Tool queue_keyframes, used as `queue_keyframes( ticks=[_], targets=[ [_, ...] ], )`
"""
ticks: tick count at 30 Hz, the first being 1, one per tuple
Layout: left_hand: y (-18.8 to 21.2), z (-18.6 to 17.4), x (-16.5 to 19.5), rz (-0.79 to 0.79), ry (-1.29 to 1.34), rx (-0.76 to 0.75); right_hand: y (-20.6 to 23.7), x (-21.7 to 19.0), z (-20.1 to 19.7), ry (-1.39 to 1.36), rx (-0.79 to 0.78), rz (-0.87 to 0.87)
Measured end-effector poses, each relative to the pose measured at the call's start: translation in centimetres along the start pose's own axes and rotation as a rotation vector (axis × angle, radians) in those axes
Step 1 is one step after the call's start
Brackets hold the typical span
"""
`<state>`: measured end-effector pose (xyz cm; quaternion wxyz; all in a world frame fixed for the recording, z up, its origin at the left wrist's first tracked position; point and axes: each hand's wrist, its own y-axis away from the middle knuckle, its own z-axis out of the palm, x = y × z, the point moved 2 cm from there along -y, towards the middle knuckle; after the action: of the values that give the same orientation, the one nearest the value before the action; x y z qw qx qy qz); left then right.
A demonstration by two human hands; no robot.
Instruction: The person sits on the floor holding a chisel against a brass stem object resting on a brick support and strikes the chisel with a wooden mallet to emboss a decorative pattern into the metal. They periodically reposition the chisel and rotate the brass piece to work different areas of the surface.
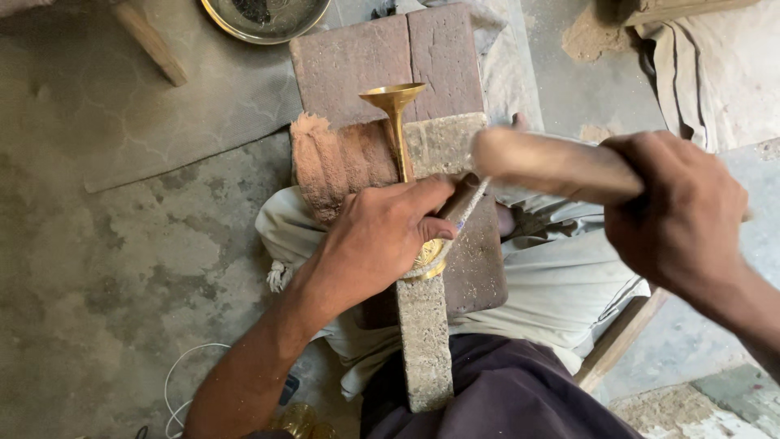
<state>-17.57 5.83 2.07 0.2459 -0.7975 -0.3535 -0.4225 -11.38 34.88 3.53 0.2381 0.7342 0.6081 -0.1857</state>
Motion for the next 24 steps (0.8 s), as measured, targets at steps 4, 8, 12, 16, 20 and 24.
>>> queue_keyframes(
  ticks=[4,8,12,16,20,24],
  targets=[
    [0.6,-0.7,-0.8,-0.020,0.025,-0.030,0.4,-0.3,0.6,-0.281,-0.011,0.066],
    [0.8,-1.2,-1.6,0.008,0.017,-0.055,0.7,-2.0,0.8,0.055,0.030,-0.010],
    [1.4,-1.9,-2.3,0.055,0.059,-0.035,0.9,-3.6,1.4,0.149,0.018,-0.021],
    [2.2,-2.8,-2.9,0.076,0.028,-0.044,1.5,-4.1,2.1,-0.170,-0.009,0.154],
    [2.4,-2.7,-3.6,0.058,0.012,-0.131,2.1,-5.0,2.4,0.163,0.089,0.014],
    [2.8,-3.1,-4.5,0.095,0.070,-0.126,2.2,-6.0,2.6,0.228,0.098,-0.037]
  ],
)
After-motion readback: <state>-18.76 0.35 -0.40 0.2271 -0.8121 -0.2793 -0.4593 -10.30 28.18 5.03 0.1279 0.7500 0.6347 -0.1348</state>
